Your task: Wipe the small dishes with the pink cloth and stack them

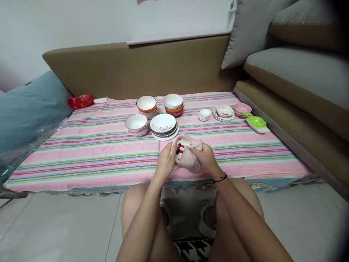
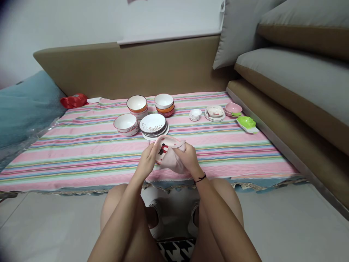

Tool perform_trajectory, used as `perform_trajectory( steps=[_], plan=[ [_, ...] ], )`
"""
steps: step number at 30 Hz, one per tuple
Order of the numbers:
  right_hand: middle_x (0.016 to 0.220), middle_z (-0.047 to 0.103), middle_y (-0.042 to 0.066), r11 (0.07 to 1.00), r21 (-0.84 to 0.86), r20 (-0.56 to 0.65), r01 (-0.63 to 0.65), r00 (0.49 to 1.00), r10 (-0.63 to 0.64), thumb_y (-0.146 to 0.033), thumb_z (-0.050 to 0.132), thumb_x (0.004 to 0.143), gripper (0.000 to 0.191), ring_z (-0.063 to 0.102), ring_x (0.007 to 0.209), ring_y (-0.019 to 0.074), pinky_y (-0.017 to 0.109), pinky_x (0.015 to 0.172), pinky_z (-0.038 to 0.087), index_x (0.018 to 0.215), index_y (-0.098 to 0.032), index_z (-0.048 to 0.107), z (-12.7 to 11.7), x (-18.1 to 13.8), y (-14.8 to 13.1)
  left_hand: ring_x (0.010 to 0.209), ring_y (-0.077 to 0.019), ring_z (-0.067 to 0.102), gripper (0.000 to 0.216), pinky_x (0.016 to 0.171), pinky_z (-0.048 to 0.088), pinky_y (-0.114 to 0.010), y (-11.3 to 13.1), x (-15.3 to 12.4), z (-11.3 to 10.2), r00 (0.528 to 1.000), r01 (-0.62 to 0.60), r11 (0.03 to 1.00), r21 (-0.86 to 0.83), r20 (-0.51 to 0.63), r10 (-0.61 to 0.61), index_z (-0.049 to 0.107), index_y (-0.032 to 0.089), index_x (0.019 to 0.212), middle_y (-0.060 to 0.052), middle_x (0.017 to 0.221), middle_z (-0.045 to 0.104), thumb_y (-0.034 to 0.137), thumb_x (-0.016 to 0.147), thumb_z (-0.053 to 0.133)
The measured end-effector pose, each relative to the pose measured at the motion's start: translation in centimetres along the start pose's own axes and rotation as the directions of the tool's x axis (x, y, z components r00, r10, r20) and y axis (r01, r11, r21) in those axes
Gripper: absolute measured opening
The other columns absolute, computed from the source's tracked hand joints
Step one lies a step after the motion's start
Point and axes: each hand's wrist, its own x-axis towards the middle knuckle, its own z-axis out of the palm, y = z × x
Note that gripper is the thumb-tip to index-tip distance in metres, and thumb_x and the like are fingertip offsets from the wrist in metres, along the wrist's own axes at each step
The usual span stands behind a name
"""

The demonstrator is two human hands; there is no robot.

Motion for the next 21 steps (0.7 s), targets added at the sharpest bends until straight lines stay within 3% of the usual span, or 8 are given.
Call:
perform_trajectory(
  steps=[4,10,15,21],
  plan=[
    [0.085,0.071,0.009,0.999,-0.003,0.028,-0.037,0.999,0.037,-0.046,0.069,0.067,0.039,0.063,0.080,0.0237,0.029,0.065,0.047,0.085,-0.013,0.068,0.3,0.1,0.4,0.083,-0.0169,0.054,0.047,0.064,0.046,-0.023,-0.2,0.1,1.0,0.997,-0.055,0.991,-0.121,-0.055,0.048,0.056,0.017,0.118,-0.007,0.095,0.060,0.048,0.094,0.031],
    [0.077,0.071,0.009,0.997,-0.076,-0.012,0.002,1.000,-0.003,-0.048,0.068,0.067,0.038,0.062,0.073,0.0233,0.028,0.060,0.044,0.075,-0.012,0.068,0.1,0.1,0.1,0.075,-0.0160,0.053,0.048,0.057,0.045,-0.023,-0.4,0.3,1.1,0.999,-0.033,0.988,-0.153,-0.003,0.033,0.058,0.015,0.113,-0.007,0.091,0.061,0.051,0.093,0.033],
    [0.079,0.071,0.009,0.991,-0.122,-0.045,0.050,0.997,-0.056,-0.049,0.069,0.067,0.038,0.062,0.073,0.0223,0.027,0.060,0.044,0.077,-0.012,0.069,-0.4,0.2,-0.4,0.077,-0.0175,0.055,0.051,0.061,0.043,-0.025,0.3,-0.1,0.5,0.996,-0.089,0.995,0.041,-0.011,0.089,0.060,0.015,0.108,-0.007,0.091,0.063,0.052,0.094,0.028],
    [0.075,0.070,0.007,0.991,-0.125,-0.028,0.050,0.998,-0.054,-0.048,0.068,0.069,0.036,0.061,0.070,0.0213,0.026,0.057,0.043,0.077,-0.013,0.069,-0.6,0.3,-0.2,0.083,-0.0195,0.058,0.051,0.069,0.039,-0.027,0.6,-0.3,0.0,0.985,-0.159,0.932,0.327,-0.007,0.171,0.062,0.018,0.105,-0.007,0.091,0.066,0.045,0.098,0.019]
  ],
)
